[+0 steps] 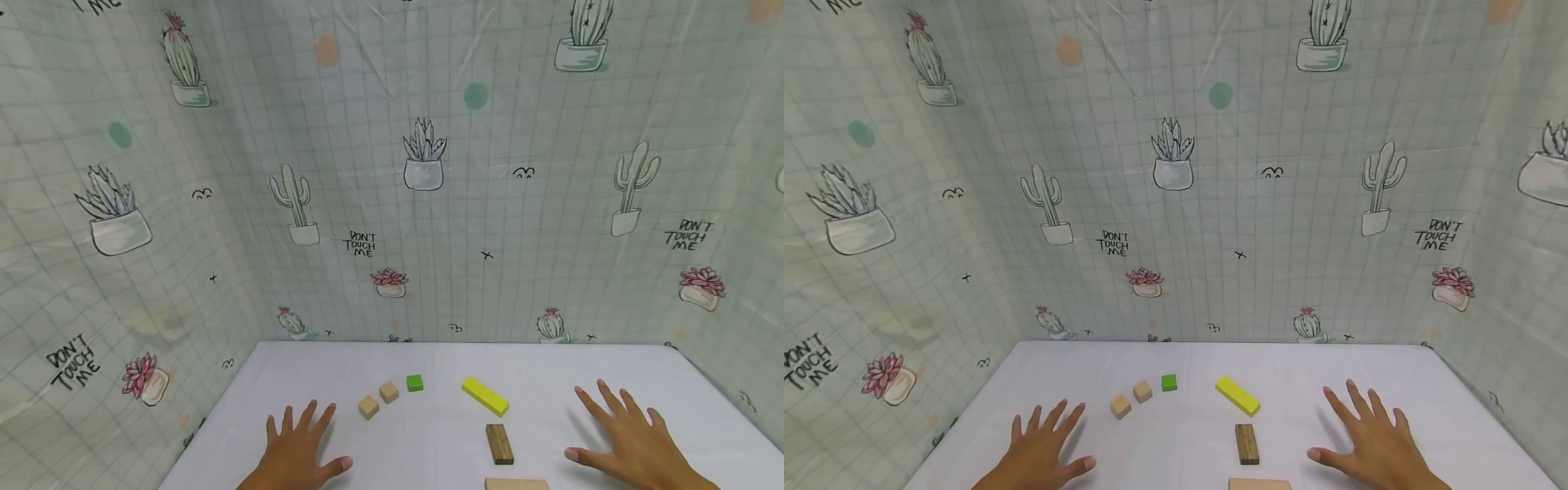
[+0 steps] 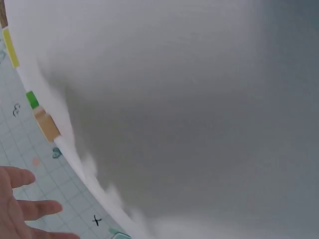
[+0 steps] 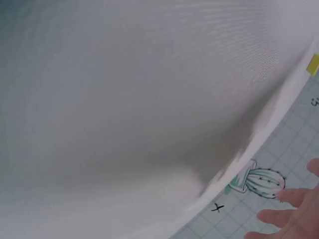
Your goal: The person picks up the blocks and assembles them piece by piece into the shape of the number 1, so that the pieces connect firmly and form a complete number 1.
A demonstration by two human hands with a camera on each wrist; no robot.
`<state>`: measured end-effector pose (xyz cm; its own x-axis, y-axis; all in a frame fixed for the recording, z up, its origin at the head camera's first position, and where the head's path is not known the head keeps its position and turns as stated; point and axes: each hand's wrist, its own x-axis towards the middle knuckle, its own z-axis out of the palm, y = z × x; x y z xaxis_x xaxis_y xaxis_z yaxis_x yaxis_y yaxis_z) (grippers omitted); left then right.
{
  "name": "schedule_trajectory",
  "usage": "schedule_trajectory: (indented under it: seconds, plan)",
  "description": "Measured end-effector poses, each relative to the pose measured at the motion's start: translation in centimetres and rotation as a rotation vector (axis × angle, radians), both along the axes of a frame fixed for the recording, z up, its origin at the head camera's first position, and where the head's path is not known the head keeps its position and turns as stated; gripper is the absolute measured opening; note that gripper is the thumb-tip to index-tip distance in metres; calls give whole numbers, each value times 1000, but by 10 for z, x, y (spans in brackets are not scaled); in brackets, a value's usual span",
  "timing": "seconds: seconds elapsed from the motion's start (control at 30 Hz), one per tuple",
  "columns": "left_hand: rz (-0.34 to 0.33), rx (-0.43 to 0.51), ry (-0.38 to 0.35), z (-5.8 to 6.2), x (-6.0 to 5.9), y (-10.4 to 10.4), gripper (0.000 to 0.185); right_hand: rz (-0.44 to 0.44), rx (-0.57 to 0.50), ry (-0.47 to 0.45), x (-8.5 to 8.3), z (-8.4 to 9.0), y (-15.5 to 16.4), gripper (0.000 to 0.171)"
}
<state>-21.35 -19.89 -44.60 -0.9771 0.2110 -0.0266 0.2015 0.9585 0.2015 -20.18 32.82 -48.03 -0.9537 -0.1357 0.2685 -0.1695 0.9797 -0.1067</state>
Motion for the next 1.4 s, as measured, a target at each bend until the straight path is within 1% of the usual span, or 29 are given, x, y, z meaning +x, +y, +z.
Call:
schedule_trajectory:
  seconds: [0.13,0.2,0.27,0.3,0.4,0.43,0.53,0.73,0.8,0.87,0.97,1.03,1.1,1.23,1.4]
  plan:
    - [-39,-11,32,0,-1,10,90,5,-2,34,2,-2,-4,95]
    - [-52,-16,40,1,-2,16,84,15,-7,50,1,-1,-6,94]
    - [-65,-17,33,2,-3,23,75,19,-9,37,-1,2,-9,92]
    - [-72,-14,28,3,-3,26,70,23,-21,21,-2,4,-11,91]
    - [-118,13,22,6,-3,35,56,14,-63,-93,-6,10,-16,89]
    - [-134,24,21,6,-3,38,52,6,-75,-137,-8,12,-18,88]
    - [-189,34,15,5,-3,50,43,6,-105,-219,-11,17,-24,83]
    - [-278,23,-21,-1,-2,79,35,35,-97,-229,-14,24,-34,72]
    - [-287,28,-44,-2,-1,87,31,63,-111,-240,-16,25,-39,69]
    - [-280,29,-80,-2,1,95,29,107,-129,-249,-19,26,-44,67]
    - [-275,21,-130,-3,4,106,26,201,-151,-257,-21,26,-49,64]
    - [-288,6,-144,-4,6,113,26,264,-161,-264,-22,25,-51,62]
    - [-318,-15,-129,-4,7,119,25,314,-172,-277,-23,25,-52,61]
    - [-379,-33,-85,-4,10,130,25,350,-190,-321,-27,26,-54,59]
    - [-421,-35,-62,-5,12,146,28,413,-220,-351,-31,26,-57,59]
